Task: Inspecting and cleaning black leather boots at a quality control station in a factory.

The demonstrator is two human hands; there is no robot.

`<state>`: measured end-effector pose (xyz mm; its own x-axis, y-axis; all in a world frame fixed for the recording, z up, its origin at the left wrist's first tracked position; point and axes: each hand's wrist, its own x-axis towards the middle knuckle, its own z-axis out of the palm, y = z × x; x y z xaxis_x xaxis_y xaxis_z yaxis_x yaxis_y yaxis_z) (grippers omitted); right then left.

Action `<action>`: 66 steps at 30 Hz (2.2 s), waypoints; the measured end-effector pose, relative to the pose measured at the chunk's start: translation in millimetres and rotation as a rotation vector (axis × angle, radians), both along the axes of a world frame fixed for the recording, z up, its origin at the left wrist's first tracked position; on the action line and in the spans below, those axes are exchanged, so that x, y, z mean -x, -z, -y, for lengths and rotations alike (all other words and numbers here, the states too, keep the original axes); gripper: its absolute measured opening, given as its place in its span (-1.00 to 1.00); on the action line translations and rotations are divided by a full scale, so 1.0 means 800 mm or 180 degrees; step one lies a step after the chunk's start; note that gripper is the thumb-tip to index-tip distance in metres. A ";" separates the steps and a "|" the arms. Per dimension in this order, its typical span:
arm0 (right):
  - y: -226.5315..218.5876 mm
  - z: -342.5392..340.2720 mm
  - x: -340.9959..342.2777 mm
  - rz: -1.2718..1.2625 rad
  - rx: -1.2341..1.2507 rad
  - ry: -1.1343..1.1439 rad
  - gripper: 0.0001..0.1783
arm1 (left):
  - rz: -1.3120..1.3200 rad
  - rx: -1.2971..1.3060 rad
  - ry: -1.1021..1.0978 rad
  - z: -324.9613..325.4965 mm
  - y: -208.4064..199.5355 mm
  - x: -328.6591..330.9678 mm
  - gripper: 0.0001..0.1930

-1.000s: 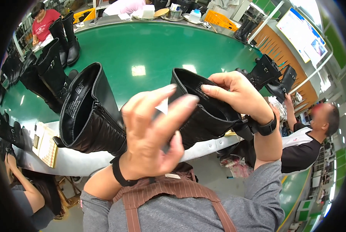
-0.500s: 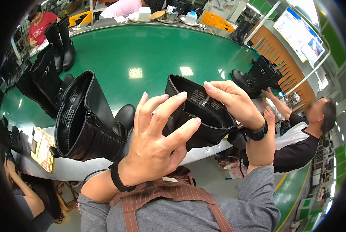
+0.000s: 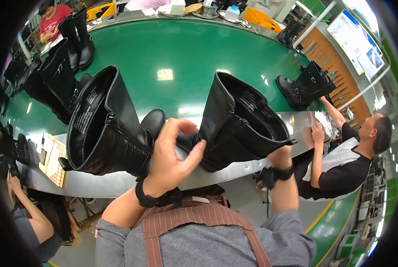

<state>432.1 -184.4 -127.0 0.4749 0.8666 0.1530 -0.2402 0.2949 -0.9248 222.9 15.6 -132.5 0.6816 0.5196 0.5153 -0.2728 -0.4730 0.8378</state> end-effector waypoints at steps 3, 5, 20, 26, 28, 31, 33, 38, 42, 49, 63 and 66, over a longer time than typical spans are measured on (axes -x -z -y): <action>0.056 0.023 0.040 0.0429 0.1107 -0.0066 -0.09 | -0.0314 -0.0235 0.0068 0.020 0.007 -0.014 -0.70; 0.073 -0.001 0.064 0.0628 0.1023 -0.0140 -0.18 | -0.0331 0.0041 0.0014 0.030 0.015 -0.019 -0.71; 0.096 -0.036 0.089 0.1928 0.1156 0.0351 -0.49 | -0.0998 0.2698 0.1464 0.017 0.015 -0.019 -0.86; 0.109 -0.034 0.086 0.1803 0.1037 0.0473 -0.54 | -0.1387 0.2377 0.1749 0.012 0.003 -0.019 -0.81; 0.109 -0.035 0.087 0.1831 0.1075 0.0496 -0.57 | -0.1349 0.2409 0.1848 0.012 0.002 -0.019 -0.78; 0.118 -0.031 0.084 0.1611 0.1091 0.0458 -0.60 | -0.1526 0.2506 0.2351 0.010 0.002 -0.023 -0.72; 0.114 -0.031 0.084 0.1683 0.1099 0.0480 -0.61 | -0.1590 0.2874 0.2686 0.009 0.009 -0.028 -0.66; 0.111 -0.032 0.087 0.1881 0.0952 0.0707 -0.62 | -0.1061 0.3512 0.3083 0.012 0.030 -0.037 -0.60; 0.104 -0.035 0.090 0.1999 0.0762 0.0961 -0.64 | -0.1050 0.3373 0.2743 0.024 0.012 -0.036 -0.56; 0.104 -0.041 0.097 0.3173 0.0581 0.1451 -0.65 | -0.0721 0.3131 0.2502 0.018 -0.036 -0.019 -0.57; 0.105 -0.010 0.060 0.1261 0.1112 -0.0009 -0.15 | -0.1344 0.0370 0.1969 -0.016 -0.045 0.083 -0.68; 0.097 -0.010 0.057 0.1661 0.1511 -0.0363 -0.14 | -0.3428 -0.0096 0.1464 -0.041 -0.028 0.144 -0.54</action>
